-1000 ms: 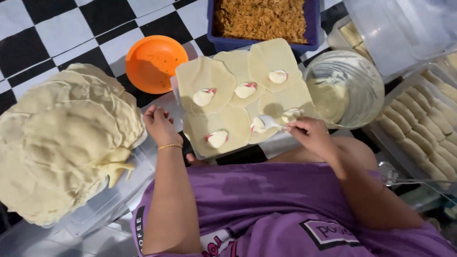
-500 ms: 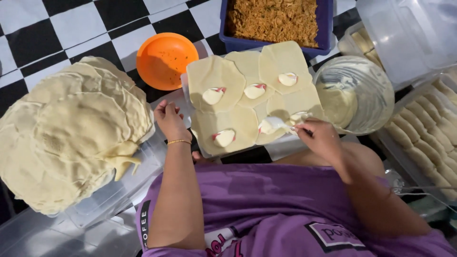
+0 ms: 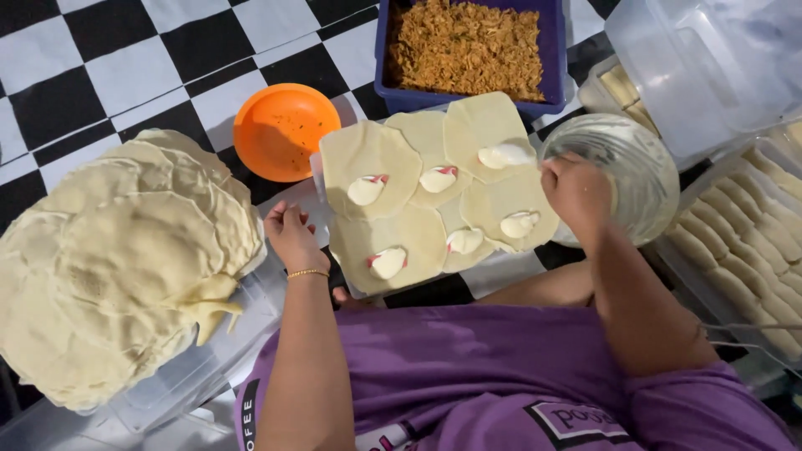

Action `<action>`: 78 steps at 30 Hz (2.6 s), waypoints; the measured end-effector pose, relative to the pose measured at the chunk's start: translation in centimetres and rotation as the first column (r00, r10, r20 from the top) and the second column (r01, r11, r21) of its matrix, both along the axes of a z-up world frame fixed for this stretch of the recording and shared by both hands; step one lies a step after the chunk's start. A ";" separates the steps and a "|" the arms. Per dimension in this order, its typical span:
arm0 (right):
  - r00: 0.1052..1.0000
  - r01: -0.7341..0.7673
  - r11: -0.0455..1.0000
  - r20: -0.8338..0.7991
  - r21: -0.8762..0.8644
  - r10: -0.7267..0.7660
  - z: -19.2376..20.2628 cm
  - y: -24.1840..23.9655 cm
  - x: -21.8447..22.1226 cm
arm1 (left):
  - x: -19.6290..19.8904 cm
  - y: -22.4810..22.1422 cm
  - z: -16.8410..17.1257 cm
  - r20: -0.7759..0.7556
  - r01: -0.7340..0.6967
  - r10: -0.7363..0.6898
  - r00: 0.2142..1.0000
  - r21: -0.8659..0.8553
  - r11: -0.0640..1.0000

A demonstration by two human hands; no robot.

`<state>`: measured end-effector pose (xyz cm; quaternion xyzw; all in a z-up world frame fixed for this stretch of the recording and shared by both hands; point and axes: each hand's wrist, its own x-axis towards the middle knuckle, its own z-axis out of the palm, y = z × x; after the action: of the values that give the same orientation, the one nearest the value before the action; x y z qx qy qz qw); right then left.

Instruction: The person is assembling and rolling food items, likely spring rolls, by placing wrappers on a tray, applying filling, and rolling them tightly.

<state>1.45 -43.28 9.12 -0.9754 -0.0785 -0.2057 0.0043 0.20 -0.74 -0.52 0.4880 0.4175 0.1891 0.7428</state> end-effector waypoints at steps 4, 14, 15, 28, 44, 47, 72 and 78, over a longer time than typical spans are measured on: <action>0.984 0.082 0.978 0.169 -0.191 -0.049 -2.1 -2.0 0.4 | 0.1 -0.3 -0.3 0.001 0.018 -0.018 1.000 0.003 1.000; 0.975 0.219 0.974 -0.051 0.062 -0.216 -3.4 -12.6 0.7 | 1.3 2.4 2.5 0.147 0.216 -0.345 0.927 0.541 0.813; 0.815 0.494 0.855 -0.259 -0.157 -0.518 -3.3 -14.1 0.6 | 1.8 3.4 2.8 0.111 0.240 -0.421 0.900 0.679 0.693; 0.842 0.261 0.785 -0.265 -0.561 -0.469 -2.5 -7.1 1.6 | 1.5 2.8 2.1 -0.417 0.608 -0.745 0.521 0.794 -0.018; 0.709 -0.672 0.739 -0.242 0.051 0.662 -4.3 19.9 4.6 | 3.6 2.5 0.0 -0.452 0.557 -0.689 0.566 0.826 -0.084; 0.712 -0.643 0.758 -0.280 0.111 0.644 -5.5 18.9 5.8 | 3.7 2.2 -0.4 -0.446 0.566 -0.684 0.578 0.822 -0.058; 0.674 -0.666 0.744 -0.380 0.058 0.633 -4.9 23.9 6.6 | 3.1 3.6 -0.5 -0.665 0.736 -0.566 0.486 0.662 -0.146; 0.888 -0.283 0.958 -0.392 -0.053 0.241 -2.8 16.3 8.2 | 2.5 1.4 1.9 -0.669 0.647 -0.510 0.541 0.718 -0.255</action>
<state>9.64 -26.97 6.36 -0.9759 -0.2182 -0.0052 -0.0060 2.71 0.63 1.40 0.9760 -0.0577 -0.0006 0.2099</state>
